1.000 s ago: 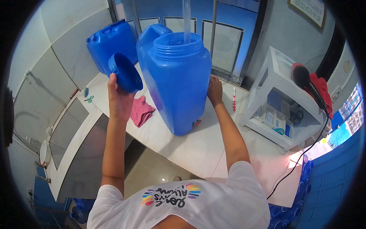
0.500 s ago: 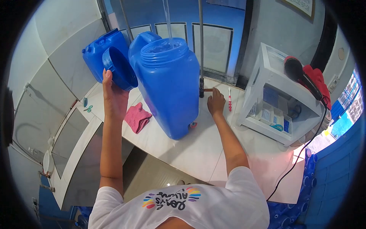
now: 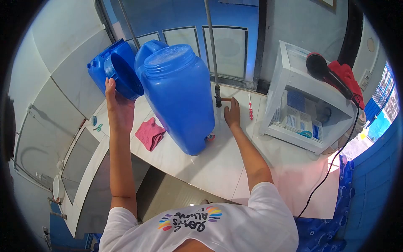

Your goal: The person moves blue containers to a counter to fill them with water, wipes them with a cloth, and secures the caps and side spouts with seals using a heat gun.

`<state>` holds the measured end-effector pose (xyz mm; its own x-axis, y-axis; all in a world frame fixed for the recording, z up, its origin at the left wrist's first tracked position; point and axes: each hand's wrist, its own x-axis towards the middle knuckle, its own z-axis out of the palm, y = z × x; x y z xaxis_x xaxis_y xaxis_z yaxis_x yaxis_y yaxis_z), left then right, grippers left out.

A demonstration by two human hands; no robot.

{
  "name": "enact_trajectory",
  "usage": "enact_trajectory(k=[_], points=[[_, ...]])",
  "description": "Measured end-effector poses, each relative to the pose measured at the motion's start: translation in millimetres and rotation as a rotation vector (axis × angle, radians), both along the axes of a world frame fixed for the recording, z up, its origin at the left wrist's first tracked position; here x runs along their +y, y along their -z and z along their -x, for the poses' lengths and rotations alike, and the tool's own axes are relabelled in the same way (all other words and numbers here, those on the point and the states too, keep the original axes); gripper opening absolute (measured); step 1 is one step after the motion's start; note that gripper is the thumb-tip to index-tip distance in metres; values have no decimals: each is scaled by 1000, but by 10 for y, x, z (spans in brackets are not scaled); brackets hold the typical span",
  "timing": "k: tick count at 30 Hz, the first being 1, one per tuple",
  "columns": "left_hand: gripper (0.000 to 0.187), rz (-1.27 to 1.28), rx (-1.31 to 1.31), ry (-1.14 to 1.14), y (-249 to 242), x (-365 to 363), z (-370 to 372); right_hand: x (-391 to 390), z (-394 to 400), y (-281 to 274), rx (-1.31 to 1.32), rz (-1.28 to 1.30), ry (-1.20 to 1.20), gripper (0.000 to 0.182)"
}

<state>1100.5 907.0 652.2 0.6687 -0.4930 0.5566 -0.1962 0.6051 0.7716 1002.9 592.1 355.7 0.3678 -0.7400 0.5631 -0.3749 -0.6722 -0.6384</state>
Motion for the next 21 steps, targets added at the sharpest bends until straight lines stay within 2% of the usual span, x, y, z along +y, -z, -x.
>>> enact_trajectory(k=[2, 4, 10, 21], points=[[50, 71, 46, 37, 17, -3, -28, 4, -67, -170, -98, -36, -19, 53], [49, 89, 57, 30, 2, -8, -4, 28, -114, -309, -178, -17, -39, 48], [47, 108, 69, 56, -21, 21, -29, 143, -167, -602, -193, 7, -87, 36], [53, 74, 61, 44, -39, 19, -56, 66, -249, -580, -132, 150, -94, 35]])
